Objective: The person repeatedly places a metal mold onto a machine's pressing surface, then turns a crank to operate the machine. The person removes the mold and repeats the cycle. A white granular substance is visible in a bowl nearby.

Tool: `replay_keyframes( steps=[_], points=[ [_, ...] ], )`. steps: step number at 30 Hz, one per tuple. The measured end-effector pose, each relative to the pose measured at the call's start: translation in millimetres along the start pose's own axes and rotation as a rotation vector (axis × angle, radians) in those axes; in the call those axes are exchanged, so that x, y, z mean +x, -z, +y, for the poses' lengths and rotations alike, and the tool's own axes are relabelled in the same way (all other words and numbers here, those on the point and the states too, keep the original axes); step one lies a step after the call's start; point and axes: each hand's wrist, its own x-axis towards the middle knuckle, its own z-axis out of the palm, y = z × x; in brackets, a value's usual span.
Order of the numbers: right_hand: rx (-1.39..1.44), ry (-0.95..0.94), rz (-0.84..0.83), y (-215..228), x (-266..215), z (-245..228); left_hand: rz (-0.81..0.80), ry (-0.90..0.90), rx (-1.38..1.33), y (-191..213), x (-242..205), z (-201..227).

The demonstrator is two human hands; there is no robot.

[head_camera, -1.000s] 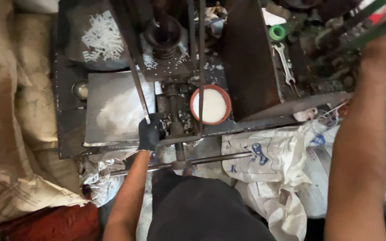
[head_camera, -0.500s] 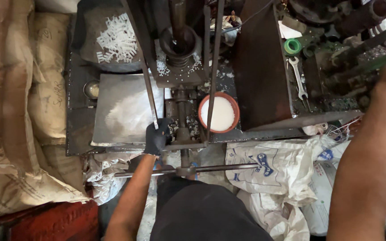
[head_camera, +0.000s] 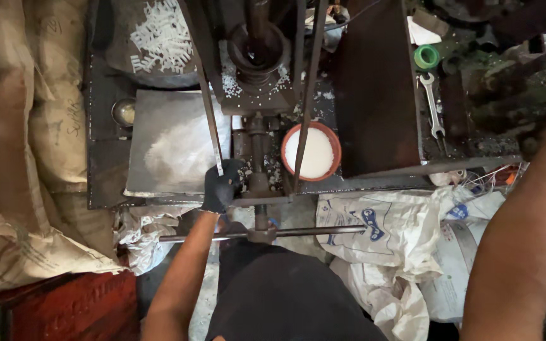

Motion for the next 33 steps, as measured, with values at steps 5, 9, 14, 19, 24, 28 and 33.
replay_keyframes(
  steps=[5,9,14,19,24,28,33],
  points=[
    [0.005,0.006,-0.002,-1,-5,2,-0.008,-0.1,0.136,-3,-5,8],
    [0.008,0.015,-0.002,-4,-6,3,-0.025,-0.025,0.051,-4,-10,12],
    [0.014,0.014,0.0,-2,-16,7,-0.044,-0.018,0.039,-1,-8,9],
    [0.032,0.008,0.002,-3,-29,10,-0.063,-0.001,-0.08,0,-6,3],
    [0.063,0.025,0.045,4,-37,7,-0.043,-0.103,0.211,0,-5,11],
    [0.058,0.024,0.099,51,-65,11,-0.075,0.008,0.039,-3,-12,14],
    [0.078,0.041,0.159,78,-82,6,-0.01,-0.002,0.096,-12,-17,28]
  ],
)
